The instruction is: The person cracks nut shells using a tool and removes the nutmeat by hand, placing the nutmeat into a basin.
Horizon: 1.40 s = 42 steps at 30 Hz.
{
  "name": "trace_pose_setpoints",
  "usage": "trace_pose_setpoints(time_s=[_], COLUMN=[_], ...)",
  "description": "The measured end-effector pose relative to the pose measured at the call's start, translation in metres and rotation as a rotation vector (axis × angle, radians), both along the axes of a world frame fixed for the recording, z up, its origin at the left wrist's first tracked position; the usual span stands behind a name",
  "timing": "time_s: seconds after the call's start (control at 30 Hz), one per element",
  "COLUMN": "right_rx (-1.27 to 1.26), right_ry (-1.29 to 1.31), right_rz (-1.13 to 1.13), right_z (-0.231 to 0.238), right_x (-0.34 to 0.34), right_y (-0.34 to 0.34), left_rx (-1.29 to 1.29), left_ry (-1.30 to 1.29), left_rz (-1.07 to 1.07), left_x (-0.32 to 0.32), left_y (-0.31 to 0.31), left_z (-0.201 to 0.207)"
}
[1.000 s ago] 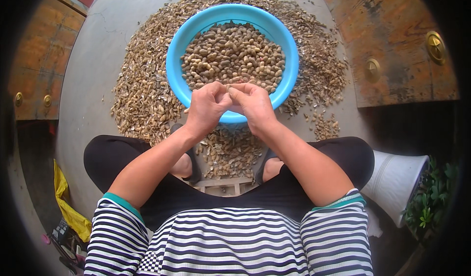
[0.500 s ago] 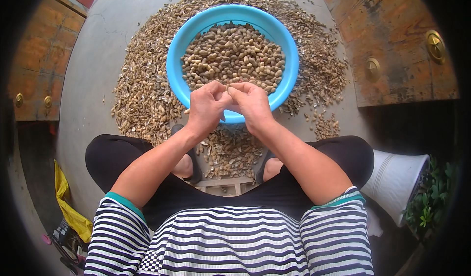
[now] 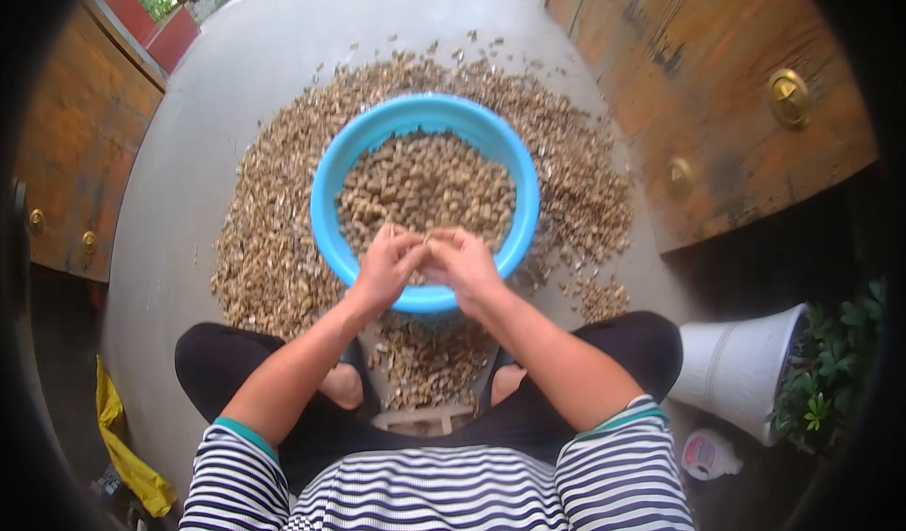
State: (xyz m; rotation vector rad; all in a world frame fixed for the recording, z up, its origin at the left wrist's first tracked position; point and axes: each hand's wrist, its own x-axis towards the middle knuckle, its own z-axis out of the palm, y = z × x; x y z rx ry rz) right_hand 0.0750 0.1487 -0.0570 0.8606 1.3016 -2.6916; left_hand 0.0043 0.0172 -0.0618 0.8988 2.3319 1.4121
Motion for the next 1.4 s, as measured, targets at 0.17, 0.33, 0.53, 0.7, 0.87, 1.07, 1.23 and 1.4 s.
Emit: trace_pose_setpoints(time_s=[0.17, 0.33, 0.53, 0.7, 0.87, 1.07, 1.23, 1.4], right_rx=[-0.167, -0.177, 0.002, 0.076, 0.071, -0.114, -0.108, 0.122], right_ry=[0.074, 0.117, 0.141, 0.267, 0.196, 0.238, 0.176, 0.177], right_rz=[0.048, 0.068, 0.196, 0.304, 0.160, 0.163, 0.093, -0.052], right_z=[0.012, 0.019, 0.056, 0.061, 0.043, 0.052, 0.049, 0.053], right_x=[-0.002, -0.004, -0.006, -0.003, 0.000, -0.005, -0.006, -0.004], right_y=[0.007, 0.010, 0.004, -0.003, -0.008, 0.009, 0.006, -0.009], left_rx=[0.075, 0.073, 0.165, 0.177, 0.181, 0.235, 0.257, 0.293], left_ry=[-0.134, 0.053, 0.193, 0.088, 0.157, 0.044, -0.092, -0.498], left_rz=[0.024, -0.003, 0.120, 0.060, 0.070, 0.065, 0.031, 0.135], left_x=[-0.006, -0.005, -0.006, 0.011, 0.015, 0.000, -0.002, 0.004], left_y=[0.000, 0.003, -0.001, -0.005, -0.001, 0.005, 0.005, 0.006], left_z=[0.006, 0.016, 0.040, 0.064, 0.058, 0.062, 0.052, 0.051])
